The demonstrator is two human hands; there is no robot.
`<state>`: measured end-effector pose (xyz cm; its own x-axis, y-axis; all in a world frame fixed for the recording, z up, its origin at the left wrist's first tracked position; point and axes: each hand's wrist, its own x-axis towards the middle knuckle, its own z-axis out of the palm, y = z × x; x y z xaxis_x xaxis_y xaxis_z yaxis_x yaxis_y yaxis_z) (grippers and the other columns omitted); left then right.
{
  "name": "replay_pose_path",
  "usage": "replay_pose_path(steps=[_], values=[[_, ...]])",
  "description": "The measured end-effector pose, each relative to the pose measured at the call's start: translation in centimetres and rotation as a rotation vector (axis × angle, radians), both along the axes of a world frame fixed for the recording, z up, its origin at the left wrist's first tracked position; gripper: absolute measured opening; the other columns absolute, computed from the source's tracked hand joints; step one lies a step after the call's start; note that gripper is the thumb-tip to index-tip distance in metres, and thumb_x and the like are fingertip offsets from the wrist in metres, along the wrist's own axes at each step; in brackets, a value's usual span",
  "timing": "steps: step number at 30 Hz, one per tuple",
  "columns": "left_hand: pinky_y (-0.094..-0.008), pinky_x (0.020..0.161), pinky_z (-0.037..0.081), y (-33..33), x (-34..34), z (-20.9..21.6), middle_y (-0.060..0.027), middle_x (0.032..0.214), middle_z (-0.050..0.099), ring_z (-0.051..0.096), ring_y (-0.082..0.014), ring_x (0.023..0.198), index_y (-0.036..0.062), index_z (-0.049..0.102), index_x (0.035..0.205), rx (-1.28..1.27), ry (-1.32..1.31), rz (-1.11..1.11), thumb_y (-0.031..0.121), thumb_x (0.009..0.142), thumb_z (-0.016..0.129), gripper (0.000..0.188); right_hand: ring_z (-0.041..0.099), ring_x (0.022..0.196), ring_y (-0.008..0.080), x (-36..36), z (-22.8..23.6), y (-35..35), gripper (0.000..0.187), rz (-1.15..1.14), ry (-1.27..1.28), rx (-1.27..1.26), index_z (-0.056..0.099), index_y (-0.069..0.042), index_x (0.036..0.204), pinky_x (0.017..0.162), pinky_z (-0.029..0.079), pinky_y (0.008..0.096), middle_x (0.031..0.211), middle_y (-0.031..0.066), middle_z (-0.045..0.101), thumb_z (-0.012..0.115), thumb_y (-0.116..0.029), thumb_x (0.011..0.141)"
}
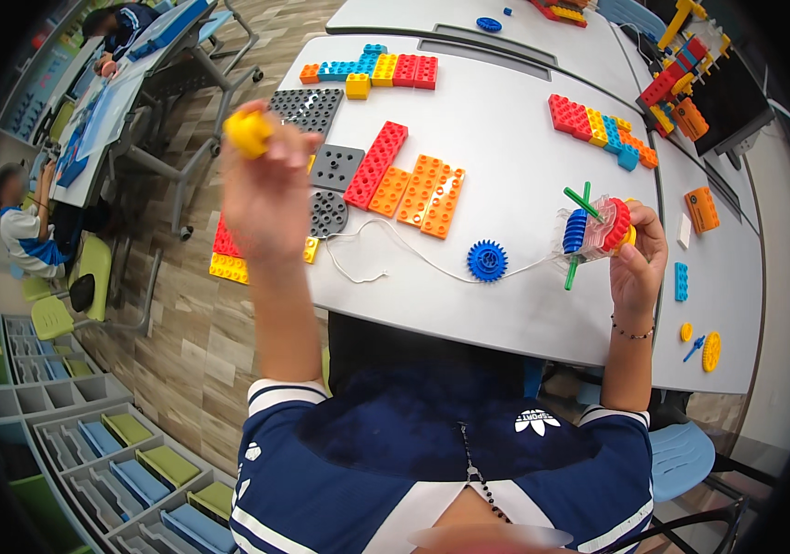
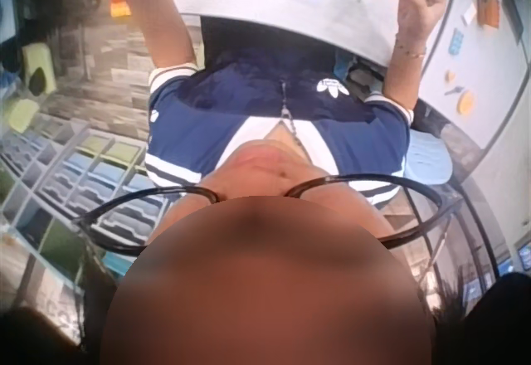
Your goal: The person assembles a gear mechanism using colorful plastic gears, rods, and connectors. They insert a green rod through a transparent housing, attach red and blue gears, and secure them with yellow end caps. The person repeatedly adjusts and tests the assembly, adding and removing components to refine the structure.
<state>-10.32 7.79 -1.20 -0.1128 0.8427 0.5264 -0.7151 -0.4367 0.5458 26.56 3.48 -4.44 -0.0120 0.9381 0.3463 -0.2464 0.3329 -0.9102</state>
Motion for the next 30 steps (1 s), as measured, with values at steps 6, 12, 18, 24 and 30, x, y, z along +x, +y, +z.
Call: replay_pose_path(steps=[6,12,18,24,30], values=[[-0.0311,0.081,0.045,-2.6,0.9,-0.1,-0.0037,0.079,0.047,0.048,-0.0132,0.070,0.0025,0.051,0.109,-0.083,0.256,-0.050,0.023,0.097,0.037,0.027,0.051,0.093,0.0145,-0.3,-0.2,-0.1,0.032,0.043,-0.039,0.053,0.054,-0.002,0.099,0.085,0.042,0.0257,0.099,0.0073,0.050,0.068,-0.007,0.071],[-0.0249,0.076,0.042,-1.3,7.9,-1.1,-0.0042,0.085,0.050,0.049,-0.0118,0.071,0.0030,0.052,0.104,-0.340,0.583,-0.370,0.028,0.099,0.037,0.029,0.051,0.088,0.0108,-1.2,-0.4,-0.5,0.032,0.111,-0.045,0.033,0.056,-0.004,0.098,0.079,0.043,0.0234,0.096,0.0042,0.050,0.072,-0.003,0.070],[-0.0270,0.080,0.042,-0.6,12.3,-2.1,-0.0026,0.084,0.048,0.047,-0.0109,0.073,0.0030,0.051,0.106,-0.331,0.600,-0.584,0.030,0.100,0.036,0.032,0.052,0.086,0.0093,-1.3,0.1,-0.7,0.030,0.125,-0.060,0.004,0.057,-0.005,0.096,0.078,0.045,0.0227,0.095,0.0030,0.051,0.074,-0.003,0.071],[-0.0270,0.079,0.043,0.5,12.9,-4.4,-0.0017,0.081,0.049,0.049,-0.0126,0.073,0.0046,0.050,0.107,-0.359,0.557,-0.471,0.029,0.100,0.038,0.029,0.054,0.086,0.0077,-0.9,0.0,-0.5,0.030,0.112,-0.118,0.008,0.056,-0.005,0.096,0.078,0.046,0.0231,0.094,0.0019,0.051,0.075,-0.004,0.073],[-0.0361,0.082,0.038,2.7,12.1,-5.7,-0.0053,0.070,0.058,0.053,-0.0192,0.071,0.0063,0.060,0.093,0.176,1.444,0.370,0.017,0.090,0.055,0.012,0.056,0.086,0.0081,-0.2,0.0,0.1,0.033,0.022,-0.193,-0.018,0.057,-0.005,0.097,0.081,0.048,0.0238,0.094,0.0010,0.054,0.077,-0.009,0.072]])
